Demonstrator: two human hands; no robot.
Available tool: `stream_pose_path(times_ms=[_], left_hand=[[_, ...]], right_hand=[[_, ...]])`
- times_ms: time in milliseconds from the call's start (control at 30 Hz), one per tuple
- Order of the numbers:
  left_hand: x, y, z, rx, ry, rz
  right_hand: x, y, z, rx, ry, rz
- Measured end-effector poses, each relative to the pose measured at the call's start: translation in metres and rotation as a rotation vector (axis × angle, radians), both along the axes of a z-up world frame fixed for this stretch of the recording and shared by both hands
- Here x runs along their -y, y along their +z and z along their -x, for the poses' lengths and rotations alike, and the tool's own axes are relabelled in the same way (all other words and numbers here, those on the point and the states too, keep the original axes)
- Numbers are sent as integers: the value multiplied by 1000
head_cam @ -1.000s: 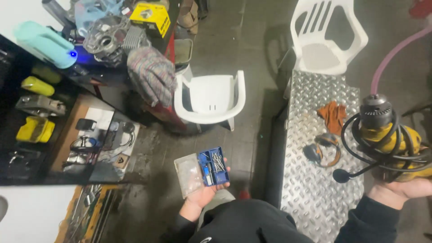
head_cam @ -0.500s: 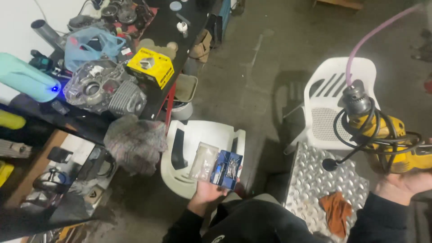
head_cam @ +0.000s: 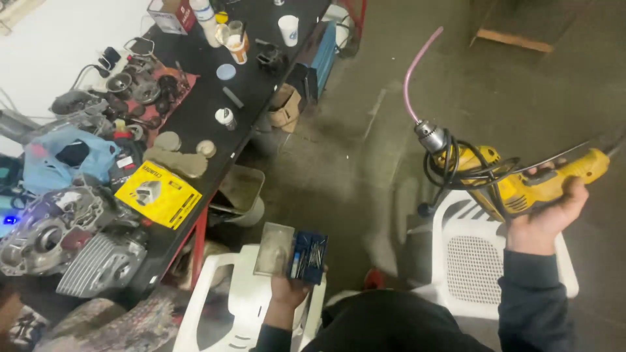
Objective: The person organizes small metal parts in a blue case on a cluttered workbench. They then pick up a yellow power drill, insert a drill bit into the chuck, and tighten it. The person also wipes a metal tool with a cloth before continuing to handle the drill.
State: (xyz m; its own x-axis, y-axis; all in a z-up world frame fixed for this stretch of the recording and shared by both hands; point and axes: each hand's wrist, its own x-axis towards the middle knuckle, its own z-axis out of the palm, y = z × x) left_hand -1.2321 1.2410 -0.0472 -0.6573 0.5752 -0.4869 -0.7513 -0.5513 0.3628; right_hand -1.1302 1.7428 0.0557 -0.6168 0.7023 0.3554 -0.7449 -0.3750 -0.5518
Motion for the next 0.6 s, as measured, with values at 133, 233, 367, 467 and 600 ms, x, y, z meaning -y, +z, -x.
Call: stream_pose_path(times_ms=[133,233,367,467,600], left_hand=[[-70,-30,48,102,64,-63],[-135,-27,117,-101,2,-222],[-207,6,207,-41,47,-105],[-264,9,294,210,94,44],[-306,-79,428,-87,-12,-218]], right_hand=[[-63,0,79,23,34,102],[-120,3,156,8,60,144],[-180,-21,259,35,90,147],[-233,-44,347,78,80,140],[-271,-42,483,155,83,182]])
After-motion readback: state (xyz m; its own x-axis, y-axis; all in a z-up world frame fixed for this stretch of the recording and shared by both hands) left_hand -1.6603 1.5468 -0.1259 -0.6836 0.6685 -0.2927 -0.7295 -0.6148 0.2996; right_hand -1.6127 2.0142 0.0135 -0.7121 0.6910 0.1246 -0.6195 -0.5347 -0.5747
